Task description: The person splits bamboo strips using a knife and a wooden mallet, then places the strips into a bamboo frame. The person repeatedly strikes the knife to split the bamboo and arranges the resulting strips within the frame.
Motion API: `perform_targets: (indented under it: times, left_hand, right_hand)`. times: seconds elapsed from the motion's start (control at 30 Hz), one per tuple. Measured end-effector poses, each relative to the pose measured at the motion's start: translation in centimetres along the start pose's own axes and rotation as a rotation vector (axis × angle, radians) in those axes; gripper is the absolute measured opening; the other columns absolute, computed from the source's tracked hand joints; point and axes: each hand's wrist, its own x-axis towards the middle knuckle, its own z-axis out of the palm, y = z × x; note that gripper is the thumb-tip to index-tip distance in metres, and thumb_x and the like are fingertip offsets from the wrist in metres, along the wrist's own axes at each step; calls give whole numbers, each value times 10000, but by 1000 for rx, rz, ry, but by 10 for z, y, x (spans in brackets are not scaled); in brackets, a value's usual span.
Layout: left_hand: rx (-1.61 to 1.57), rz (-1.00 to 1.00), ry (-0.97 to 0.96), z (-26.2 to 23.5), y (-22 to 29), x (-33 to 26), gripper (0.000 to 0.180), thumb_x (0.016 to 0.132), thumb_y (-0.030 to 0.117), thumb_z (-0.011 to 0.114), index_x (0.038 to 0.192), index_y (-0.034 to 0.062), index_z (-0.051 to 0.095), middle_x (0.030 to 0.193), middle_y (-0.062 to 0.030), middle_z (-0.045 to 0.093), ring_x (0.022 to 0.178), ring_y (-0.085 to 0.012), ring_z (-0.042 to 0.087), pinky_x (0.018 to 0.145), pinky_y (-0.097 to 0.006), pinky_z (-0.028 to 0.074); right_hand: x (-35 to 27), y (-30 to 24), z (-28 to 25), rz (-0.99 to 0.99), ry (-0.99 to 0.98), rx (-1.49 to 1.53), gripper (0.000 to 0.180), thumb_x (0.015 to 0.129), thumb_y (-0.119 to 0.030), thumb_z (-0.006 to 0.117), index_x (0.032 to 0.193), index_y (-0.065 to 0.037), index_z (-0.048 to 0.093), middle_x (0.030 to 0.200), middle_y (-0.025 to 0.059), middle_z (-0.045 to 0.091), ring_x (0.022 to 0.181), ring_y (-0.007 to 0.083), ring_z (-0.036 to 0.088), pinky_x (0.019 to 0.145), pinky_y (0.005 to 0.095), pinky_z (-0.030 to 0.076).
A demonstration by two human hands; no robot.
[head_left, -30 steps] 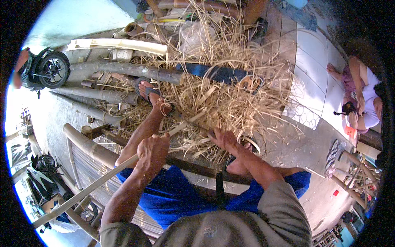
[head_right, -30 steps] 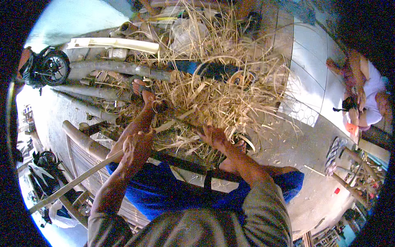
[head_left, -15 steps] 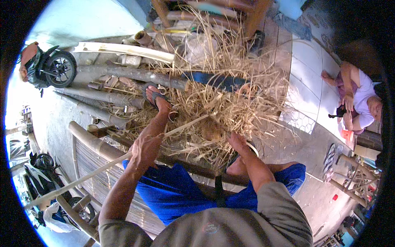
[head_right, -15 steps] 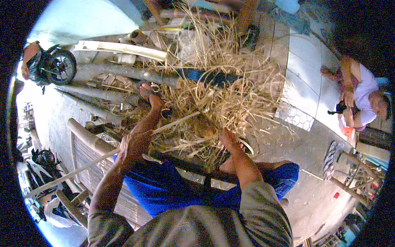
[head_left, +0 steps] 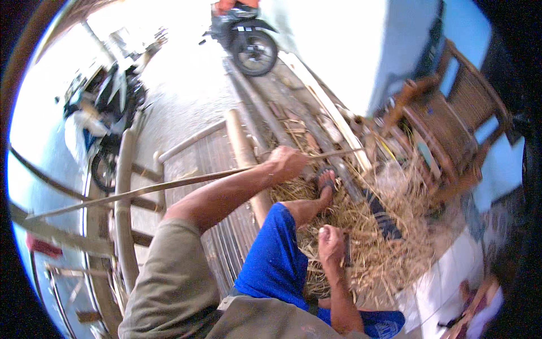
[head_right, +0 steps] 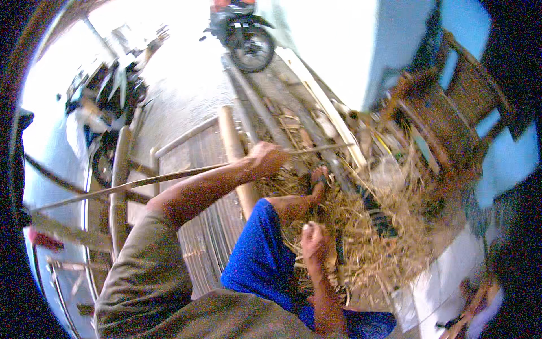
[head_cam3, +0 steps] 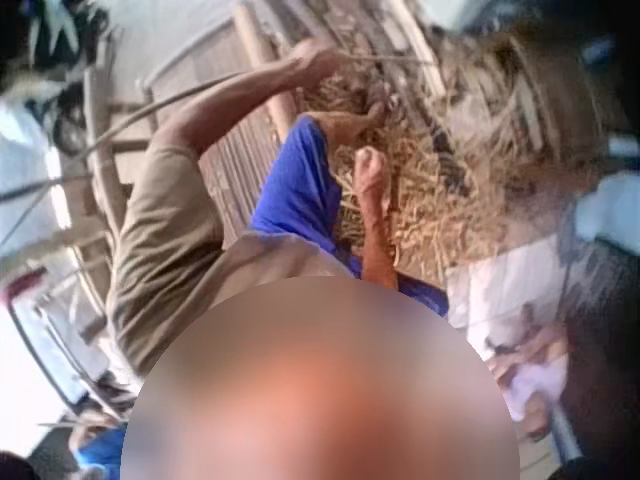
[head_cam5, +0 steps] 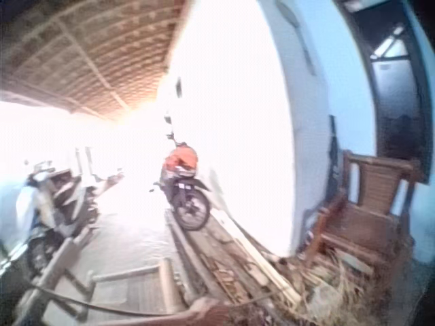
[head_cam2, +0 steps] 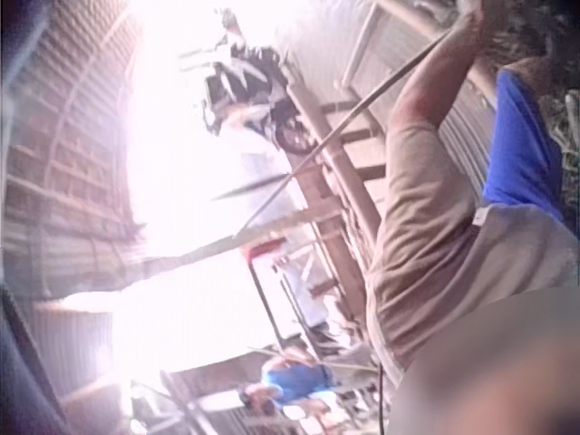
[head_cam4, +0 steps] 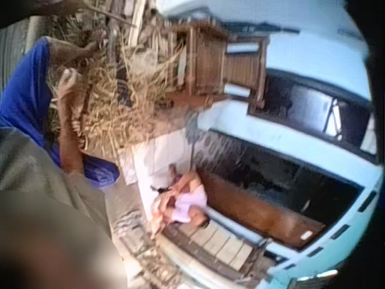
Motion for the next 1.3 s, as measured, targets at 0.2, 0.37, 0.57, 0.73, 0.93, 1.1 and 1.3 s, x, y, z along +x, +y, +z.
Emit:
perform_targets:
  times: [0.2,0.37,0.57,0.73,0.93,1.1,1.3]
  left_hand:
    - [-422,65,175,-21,52,-9,192,857,186,606,960,69,717,889,-131,727,797,-293,720,620,-405,593]
    - [-575,106,248,-12,87,-6,195,845,159,614,926,10,708,827,-151,709,752,-302,709,597,-398,587]
    - [-639,77,554,3,85,-31,399,848,287,630,1200,102,595,1094,-180,629,911,-357,652,697,-470,543]
    - [-571,-69,675,26,36,-119,395,824,312,696,1140,83,640,1103,-104,620,1133,-319,575,855,-425,505]
    - [-461,-525,455,91,-35,-281,245,874,336,644,892,97,700,812,-137,694,796,-324,699,636,-453,558]
    - [-584,-609,319,100,-22,-355,261,897,320,615,887,61,640,745,-184,673,715,-400,672,588,-521,503]
    - [-887,-855,378,114,26,-380,339,939,374,574,910,38,610,761,-216,653,747,-443,642,658,-549,483]
  right_hand:
    - [-3,-146,66,340,-668,940,436,966,-328,634,1248,-3,567,965,82,676,777,164,649,657,296,563]
    - [-16,-207,106,360,-785,1416,611,1005,-460,504,1514,-185,310,1365,193,558,1196,280,571,1036,479,447]
    - [8,-195,114,486,-874,1491,471,1019,-495,457,1225,-82,551,1111,132,671,1016,273,641,902,465,524]
    - [44,-157,120,610,-566,1282,414,1025,-457,477,1210,-102,584,1128,82,675,1003,211,647,881,397,540]
    - [96,-144,114,682,-553,1209,355,1038,-395,475,1132,-81,612,1043,91,705,910,217,682,779,370,592]
    - [117,-161,134,699,-616,1120,331,1026,-392,508,1105,-87,609,973,79,708,843,206,677,695,379,595]
    - [94,-200,166,677,-884,1138,270,1009,-358,541,1096,-107,588,963,96,706,813,230,687,694,375,586]
